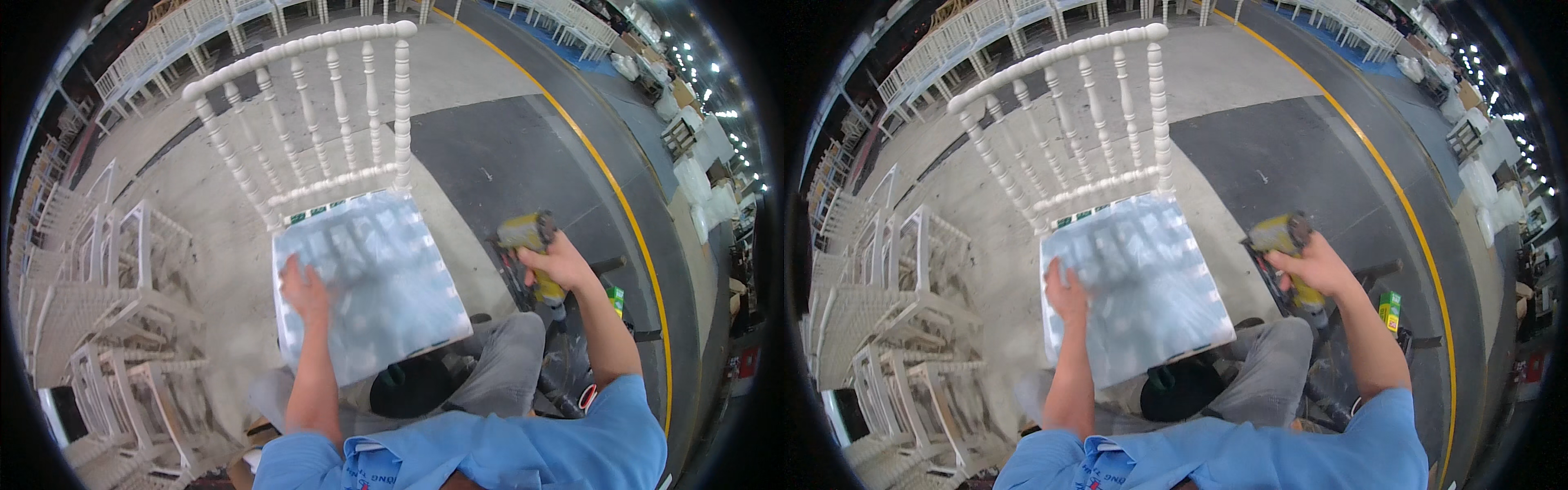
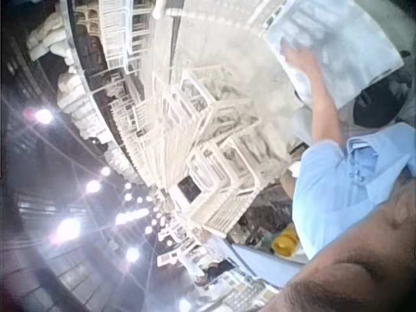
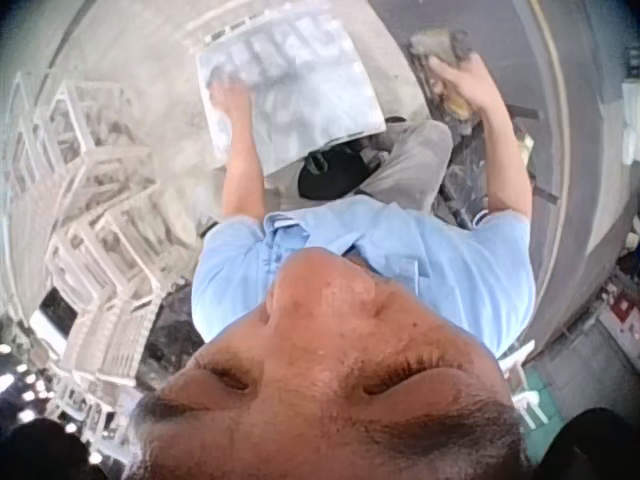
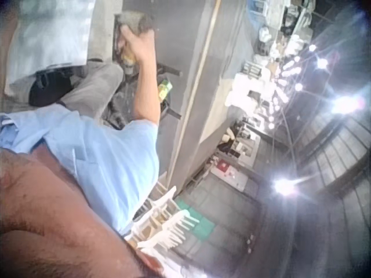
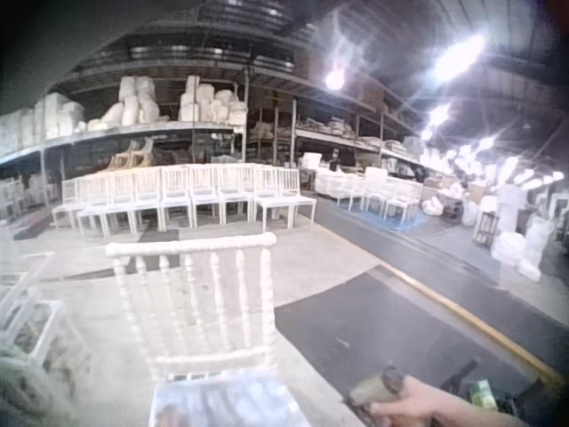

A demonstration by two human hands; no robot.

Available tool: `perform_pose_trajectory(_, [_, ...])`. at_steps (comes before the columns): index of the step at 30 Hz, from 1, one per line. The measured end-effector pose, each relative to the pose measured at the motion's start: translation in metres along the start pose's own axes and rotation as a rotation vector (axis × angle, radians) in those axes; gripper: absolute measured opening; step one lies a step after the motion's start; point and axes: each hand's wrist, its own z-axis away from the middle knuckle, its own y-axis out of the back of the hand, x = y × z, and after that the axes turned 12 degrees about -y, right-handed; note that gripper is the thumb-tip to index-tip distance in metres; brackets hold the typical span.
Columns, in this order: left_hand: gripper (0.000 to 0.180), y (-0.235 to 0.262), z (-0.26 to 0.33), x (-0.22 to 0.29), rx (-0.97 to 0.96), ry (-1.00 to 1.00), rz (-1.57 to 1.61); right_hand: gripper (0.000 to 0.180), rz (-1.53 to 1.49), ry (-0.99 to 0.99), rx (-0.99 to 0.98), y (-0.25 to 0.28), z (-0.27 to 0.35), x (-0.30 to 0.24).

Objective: The person weaves green plastic straps into the seat of a white wooden chair using a staple gun to secure the straps. After completing the weave, the person places a white sheet over the seat and staples it in place.

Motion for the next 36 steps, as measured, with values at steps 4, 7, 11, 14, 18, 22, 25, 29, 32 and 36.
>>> perform_pose_trajectory(4, [0.054, 0.081, 0.073, -0.021, -0.036, 0.579, -0.228, 0.029, -0.138, -0.007, 0.09, -0.012, 0.083, 0.057])
perform_pose_trajectory(7, [0.055, 0.117, 0.092, -0.069, -0.132, 0.846, 0.002, 0.03, -0.252, 0.068, 0.075, -0.032, 0.115, 0.09])
perform_pose_trajectory(11, [0.059, 0.111, 0.106, -0.072, -0.089, 1.084, 0.652, 0.031, -0.274, 0.067, 0.106, -0.046, 0.155, 0.115])
perform_pose_trajectory(14, [0.057, 0.107, 0.103, -0.065, -0.03, 1.047, 0.52, 0.031, -0.219, 0.107, 0.114, -0.053, 0.177, 0.122])
perform_pose_trajectory(18, [0.052, 0.105, 0.104, -0.056, -0.077, 1.009, 0.231, 0.031, -0.247, 0.161, 0.109, -0.057, 0.197, 0.136])
perform_pose_trajectory(22, [0.044, 0.101, 0.107, -0.046, -0.184, 0.809, 0.113, 0.032, -0.258, 0.157, 0.119, -0.064, 0.206, 0.149])
perform_pose_trajectory(25, [0.037, 0.066, 0.106, -0.004, -0.313, 0.785, 0.135, 0.033, -0.272, 0.154, 0.161, -0.065, 0.212, 0.162])
perform_pose_trajectory(29, [0.034, 0.068, 0.084, -0.014, -0.195, 0.592, 0.057, 0.035, -0.279, 0.198, 0.141, -0.071, 0.21, 0.155])
perform_pose_trajectory(32, [0.038, 0.055, 0.078, -0.007, -0.009, 0.709, 0.412, 0.036, -0.264, 0.172, 0.15, -0.066, 0.207, 0.151])
perform_pose_trajectory(36, [0.042, 0.054, 0.089, 0.021, -0.131, 1.13, 0.919, 0.035, -0.315, 0.149, 0.176, -0.073, 0.201, 0.147])
